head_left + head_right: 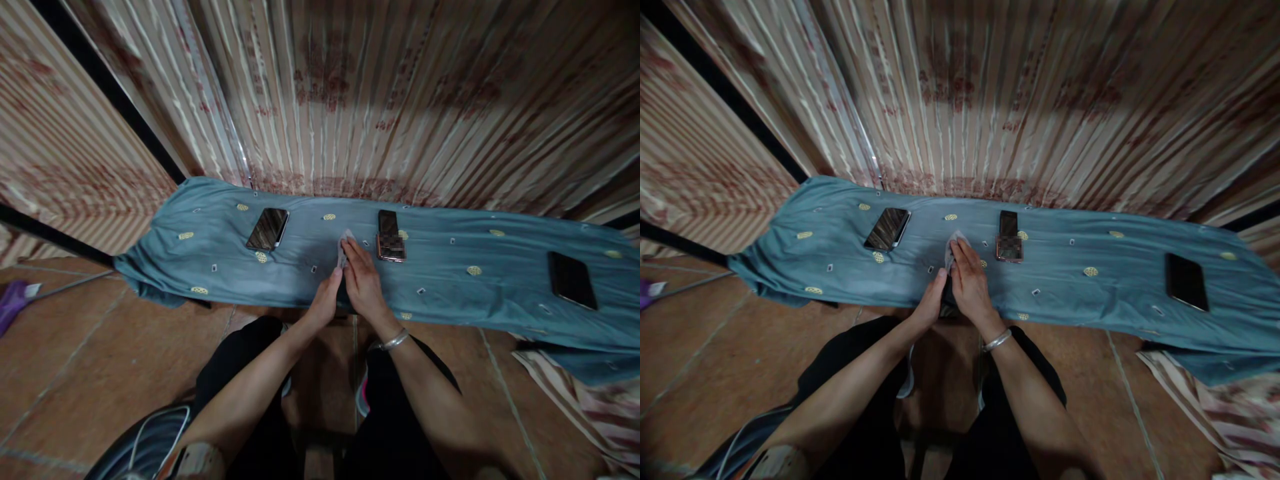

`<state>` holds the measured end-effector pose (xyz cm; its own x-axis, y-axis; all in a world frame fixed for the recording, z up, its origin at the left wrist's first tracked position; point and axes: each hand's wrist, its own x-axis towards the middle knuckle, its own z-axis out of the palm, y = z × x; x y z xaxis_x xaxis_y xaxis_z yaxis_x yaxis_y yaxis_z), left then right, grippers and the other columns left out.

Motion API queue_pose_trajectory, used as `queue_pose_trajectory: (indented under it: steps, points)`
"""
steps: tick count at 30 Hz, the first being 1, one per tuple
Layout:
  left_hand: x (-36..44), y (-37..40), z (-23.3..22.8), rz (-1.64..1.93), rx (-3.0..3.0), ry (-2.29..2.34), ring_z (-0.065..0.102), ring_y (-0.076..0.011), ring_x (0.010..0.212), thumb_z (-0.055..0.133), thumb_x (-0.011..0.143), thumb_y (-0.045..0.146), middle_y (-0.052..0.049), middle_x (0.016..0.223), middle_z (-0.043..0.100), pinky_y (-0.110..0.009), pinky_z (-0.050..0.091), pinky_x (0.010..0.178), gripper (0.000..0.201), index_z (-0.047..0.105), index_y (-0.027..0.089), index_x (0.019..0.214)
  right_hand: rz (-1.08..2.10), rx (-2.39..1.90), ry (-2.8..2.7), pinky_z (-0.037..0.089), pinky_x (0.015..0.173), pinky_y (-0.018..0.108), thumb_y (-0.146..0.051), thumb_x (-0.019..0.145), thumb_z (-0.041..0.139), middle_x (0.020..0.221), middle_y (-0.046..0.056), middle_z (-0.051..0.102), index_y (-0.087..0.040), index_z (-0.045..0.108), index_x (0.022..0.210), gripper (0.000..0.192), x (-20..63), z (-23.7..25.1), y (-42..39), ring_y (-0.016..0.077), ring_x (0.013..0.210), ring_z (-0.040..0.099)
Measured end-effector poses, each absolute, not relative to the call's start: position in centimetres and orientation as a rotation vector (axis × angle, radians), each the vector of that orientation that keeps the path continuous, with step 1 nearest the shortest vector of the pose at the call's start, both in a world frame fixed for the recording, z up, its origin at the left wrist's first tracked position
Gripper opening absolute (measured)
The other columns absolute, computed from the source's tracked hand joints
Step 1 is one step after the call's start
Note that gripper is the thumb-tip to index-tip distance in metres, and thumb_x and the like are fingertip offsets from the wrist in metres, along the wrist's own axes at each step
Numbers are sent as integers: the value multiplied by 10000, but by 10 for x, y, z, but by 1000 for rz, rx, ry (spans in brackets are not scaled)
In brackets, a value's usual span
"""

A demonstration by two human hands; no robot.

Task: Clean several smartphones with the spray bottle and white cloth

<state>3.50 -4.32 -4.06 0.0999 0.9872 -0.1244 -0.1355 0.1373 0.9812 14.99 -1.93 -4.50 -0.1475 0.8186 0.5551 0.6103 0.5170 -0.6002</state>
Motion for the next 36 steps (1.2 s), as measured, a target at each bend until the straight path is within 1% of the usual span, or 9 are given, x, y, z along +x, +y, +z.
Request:
queue_pose_trajectory:
  steps: [3, 7, 10, 14, 18, 26, 28, 31, 36]
  points:
    - [35, -45, -39, 1089, 1090, 1084, 506, -283, 1375, 442, 915, 603, -129, 1357, 652, -414, 313, 1203, 642, 672, 104, 1246, 303, -1192, -1842, 340, 1214, 492, -263, 1009, 336, 1538, 100, 484, -218, 456, 1485, 493, 151, -43, -17, 209, 1438, 431]
    - [36, -47, -40, 1047, 1081, 1107, 552, -318, 1303, 433, 878, 672, -137, 1057, 763, -430, 439, 1088, 651, 738, 117, 1028, 345, -1221, -1792, 356, 1198, 497, -285, 1009, 330, 1498, 93, 532, -221, 450, 1484, 494, 154, -43, -15, 211, 1401, 474]
    - [36, -47, -40, 1057, 1074, 1075, 643, -309, 1101, 502, 827, 701, -106, 877, 752, -412, 501, 960, 608, 729, 141, 895, 383, -1223, -1747, 366, 1187, 488, -290, 1001, 347, 1466, 87, 566, -225, 479, 1461, 483, 156, -42, -14, 215, 1370, 505]
    - [35, -48, -38, 1068, 1026, 995, 635, -216, 787, 629, 741, 698, -37, 724, 684, -357, 506, 817, 536, 684, 165, 758, 422, -1211, -1724, 403, 1150, 471, -296, 987, 386, 1409, 82, 613, -239, 530, 1415, 454, 160, -41, -13, 223, 1318, 548]
    - [35, -50, -39, 1064, 929, 980, 587, -165, 672, 711, 687, 655, -3, 668, 642, -311, 480, 732, 489, 692, 173, 769, 451, -1226, -1687, 448, 1099, 451, -345, 998, 387, 1313, 100, 669, -219, 594, 1336, 416, 163, -44, -10, 228, 1244, 599]
    - [33, -48, -39, 1076, 799, 974, 619, -163, 654, 773, 649, 616, -10, 683, 652, -301, 487, 683, 483, 701, 167, 814, 602, -1234, -1556, 458, 1071, 473, -415, 973, 404, 1305, 117, 677, -205, 626, 1288, 438, 161, -55, -3, 262, 1218, 616]
    - [32, -47, -37, 1070, 781, 983, 620, -160, 638, 780, 632, 628, -8, 665, 652, -293, 487, 661, 507, 702, 164, 821, 679, -1228, -1484, 495, 1010, 452, -435, 946, 443, 1224, 86, 716, -221, 655, 1237, 419, 161, -57, 0, 256, 1126, 650]
    - [31, -47, -35, 1062, 756, 987, 631, -161, 639, 790, 615, 636, -14, 668, 676, -285, 491, 653, 541, 706, 157, 852, 818, -1233, -1319, 548, 781, 371, -480, 872, 546, 889, 34, 740, -212, 710, 1030, 352, 161, -60, 4, 216, 817, 659]
    - [31, -44, -34, 1087, 723, 1009, 648, -175, 653, 754, 644, 667, -36, 696, 711, -295, 505, 662, 560, 713, 156, 870, 1084, -1235, -1014, 375, 439, 254, -534, 742, 681, 564, -54, 523, -206, 672, 831, 340, 155, -63, 3, 120, 479, 432]
